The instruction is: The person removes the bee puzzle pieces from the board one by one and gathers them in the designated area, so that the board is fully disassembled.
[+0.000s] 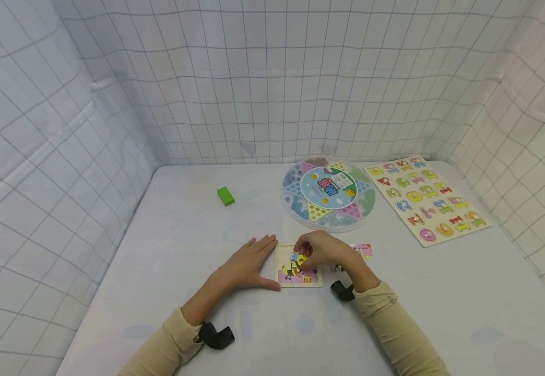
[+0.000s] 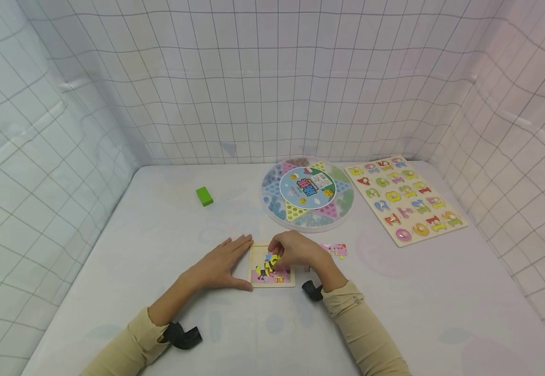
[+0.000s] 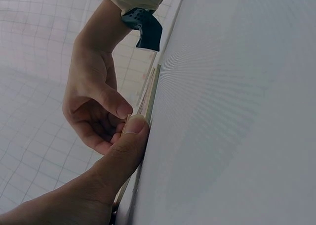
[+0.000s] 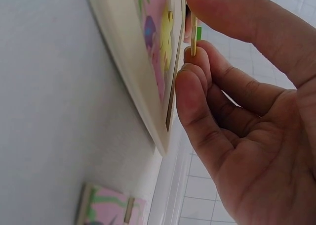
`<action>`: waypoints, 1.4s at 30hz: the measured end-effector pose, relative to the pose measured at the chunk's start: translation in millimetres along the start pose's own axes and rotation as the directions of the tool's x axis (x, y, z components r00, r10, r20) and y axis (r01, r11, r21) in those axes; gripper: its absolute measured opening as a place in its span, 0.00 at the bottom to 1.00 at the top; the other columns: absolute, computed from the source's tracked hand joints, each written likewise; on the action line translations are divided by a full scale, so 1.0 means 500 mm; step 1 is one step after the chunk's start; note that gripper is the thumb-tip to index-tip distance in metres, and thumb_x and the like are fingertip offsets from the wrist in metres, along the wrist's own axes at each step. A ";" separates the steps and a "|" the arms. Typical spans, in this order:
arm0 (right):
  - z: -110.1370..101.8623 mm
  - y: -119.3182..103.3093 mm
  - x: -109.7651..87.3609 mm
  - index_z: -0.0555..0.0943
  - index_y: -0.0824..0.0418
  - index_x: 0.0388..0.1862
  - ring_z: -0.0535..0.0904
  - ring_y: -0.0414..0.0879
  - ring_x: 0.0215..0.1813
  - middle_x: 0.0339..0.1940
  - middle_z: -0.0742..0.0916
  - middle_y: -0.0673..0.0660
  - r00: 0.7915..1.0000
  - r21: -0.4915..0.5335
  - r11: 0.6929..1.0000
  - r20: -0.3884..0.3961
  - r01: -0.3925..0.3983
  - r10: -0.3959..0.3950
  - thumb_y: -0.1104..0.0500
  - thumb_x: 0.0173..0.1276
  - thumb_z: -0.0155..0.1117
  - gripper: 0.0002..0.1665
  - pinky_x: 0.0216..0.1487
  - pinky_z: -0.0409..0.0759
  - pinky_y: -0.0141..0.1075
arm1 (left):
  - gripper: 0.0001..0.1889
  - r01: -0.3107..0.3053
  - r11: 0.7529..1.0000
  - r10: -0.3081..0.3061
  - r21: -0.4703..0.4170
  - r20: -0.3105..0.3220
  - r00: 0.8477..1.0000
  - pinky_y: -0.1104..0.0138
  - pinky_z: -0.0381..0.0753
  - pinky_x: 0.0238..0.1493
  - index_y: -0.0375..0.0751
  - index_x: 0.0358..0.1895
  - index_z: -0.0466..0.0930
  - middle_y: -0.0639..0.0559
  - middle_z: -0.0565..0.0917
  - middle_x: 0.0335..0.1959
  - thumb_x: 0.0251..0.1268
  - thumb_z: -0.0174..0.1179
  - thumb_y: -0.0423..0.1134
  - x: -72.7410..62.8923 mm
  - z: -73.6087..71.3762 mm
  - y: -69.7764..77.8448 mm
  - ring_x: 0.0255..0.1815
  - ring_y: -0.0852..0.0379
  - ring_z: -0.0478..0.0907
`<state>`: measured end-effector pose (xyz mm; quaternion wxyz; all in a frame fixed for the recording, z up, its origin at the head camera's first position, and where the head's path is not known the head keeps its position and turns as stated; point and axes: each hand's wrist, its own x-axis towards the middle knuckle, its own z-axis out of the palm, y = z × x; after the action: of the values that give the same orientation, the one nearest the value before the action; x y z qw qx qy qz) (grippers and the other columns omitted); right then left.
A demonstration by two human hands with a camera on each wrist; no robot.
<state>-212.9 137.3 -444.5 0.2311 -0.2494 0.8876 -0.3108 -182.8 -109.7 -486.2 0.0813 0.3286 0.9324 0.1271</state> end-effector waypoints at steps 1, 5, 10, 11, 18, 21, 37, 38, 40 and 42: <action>0.000 0.000 -0.001 0.82 0.59 0.42 0.76 0.40 0.36 0.33 0.83 0.50 1.000 -0.001 1.000 -0.001 0.001 -0.001 0.62 0.50 0.78 0.20 0.39 0.79 0.30 | 0.60 -0.002 1.000 0.002 0.001 0.001 1.000 0.51 0.51 0.80 0.39 0.77 0.52 0.47 0.54 0.79 0.46 0.62 0.75 0.001 0.000 0.000 0.80 0.50 0.50; -0.001 0.002 -0.002 0.82 0.60 0.43 0.76 0.40 0.36 0.33 0.83 0.49 1.000 -0.009 1.000 -0.007 0.009 -0.009 0.62 0.50 0.78 0.20 0.39 0.79 0.29 | 0.60 0.005 1.000 -0.005 0.004 0.003 1.000 0.52 0.50 0.80 0.40 0.77 0.51 0.48 0.54 0.80 0.46 0.62 0.75 0.001 0.002 0.000 0.81 0.50 0.50; -0.002 0.006 -0.004 0.82 0.60 0.43 0.76 0.40 0.35 0.32 0.83 0.49 1.000 -0.020 1.000 -0.016 0.020 -0.020 0.62 0.50 0.78 0.20 0.38 0.78 0.29 | 0.61 0.013 1.000 -0.013 0.022 0.002 1.000 0.53 0.51 0.80 0.41 0.77 0.51 0.49 0.53 0.80 0.46 0.61 0.76 0.002 0.003 0.001 0.81 0.51 0.50; -0.003 0.006 -0.004 0.82 0.60 0.43 0.76 0.40 0.35 0.32 0.83 0.49 1.000 -0.021 1.000 -0.017 0.019 -0.020 0.62 0.50 0.78 0.20 0.38 0.78 0.29 | 0.61 0.012 1.000 -0.012 0.022 -0.001 1.000 0.53 0.51 0.80 0.40 0.77 0.51 0.48 0.54 0.80 0.46 0.61 0.76 0.001 0.003 0.000 0.80 0.51 0.50; -0.007 0.008 -0.020 0.82 0.59 0.44 0.76 0.40 0.35 0.32 0.83 0.50 1.000 -0.013 1.000 -0.026 0.008 -0.008 0.60 0.51 0.79 0.21 0.37 0.79 0.30 | 0.61 0.028 0.999 -0.028 0.038 0.011 1.000 0.53 0.50 0.80 0.41 0.77 0.51 0.49 0.53 0.80 0.46 0.60 0.77 0.000 0.003 -0.004 0.81 0.52 0.50; -0.014 0.018 -0.033 0.82 0.58 0.44 0.76 0.40 0.35 0.32 0.83 0.50 0.999 -0.012 1.000 -0.050 0.010 -0.011 0.59 0.51 0.79 0.21 0.37 0.79 0.30 | 0.61 0.030 0.999 -0.030 0.045 0.012 0.999 0.54 0.50 0.80 0.41 0.77 0.51 0.49 0.53 0.80 0.45 0.60 0.77 0.001 0.002 -0.004 0.81 0.52 0.50; -0.059 0.103 -0.140 0.83 0.61 0.45 0.75 0.43 0.37 0.34 0.82 0.51 0.990 -0.031 0.998 -0.136 -0.052 0.047 0.62 0.51 0.77 0.21 0.37 0.78 0.30 | 0.61 0.029 0.999 -0.030 0.032 0.021 0.999 0.53 0.50 0.80 0.41 0.77 0.51 0.48 0.54 0.80 0.44 0.61 0.77 0.008 0.002 -0.006 0.81 0.51 0.50; -0.060 0.110 -0.146 0.83 0.61 0.45 0.75 0.43 0.37 0.34 0.83 0.51 0.989 -0.029 0.998 -0.139 -0.056 0.051 0.62 0.51 0.77 0.21 0.37 0.78 0.30 | 0.62 0.032 0.999 -0.033 0.033 0.025 0.999 0.53 0.50 0.80 0.41 0.77 0.51 0.49 0.54 0.80 0.44 0.61 0.77 0.008 0.002 -0.005 0.81 0.51 0.50; -0.064 0.122 -0.155 0.83 0.61 0.45 0.75 0.43 0.37 0.34 0.82 0.52 0.987 -0.024 0.998 -0.149 -0.063 0.059 0.62 0.51 0.78 0.22 0.36 0.78 0.29 | 0.62 0.032 0.999 -0.032 0.031 0.022 0.999 0.53 0.50 0.80 0.41 0.78 0.51 0.49 0.53 0.80 0.44 0.61 0.77 0.008 0.003 -0.005 0.81 0.51 0.49; -0.066 0.133 -0.162 0.83 0.62 0.45 0.75 0.44 0.37 0.34 0.82 0.53 0.986 -0.021 0.998 -0.157 -0.067 0.063 0.62 0.50 0.78 0.22 0.36 0.77 0.29 | 0.61 0.026 0.999 -0.026 0.023 0.013 1.000 0.53 0.50 0.80 0.41 0.77 0.52 0.49 0.54 0.80 0.45 0.61 0.76 0.008 0.003 -0.004 0.81 0.51 0.50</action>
<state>-189.1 244.8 -445.0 0.1675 -0.1981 0.9146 -0.3101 -186.6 -108.5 -488.3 0.0854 0.3181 0.9374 0.1134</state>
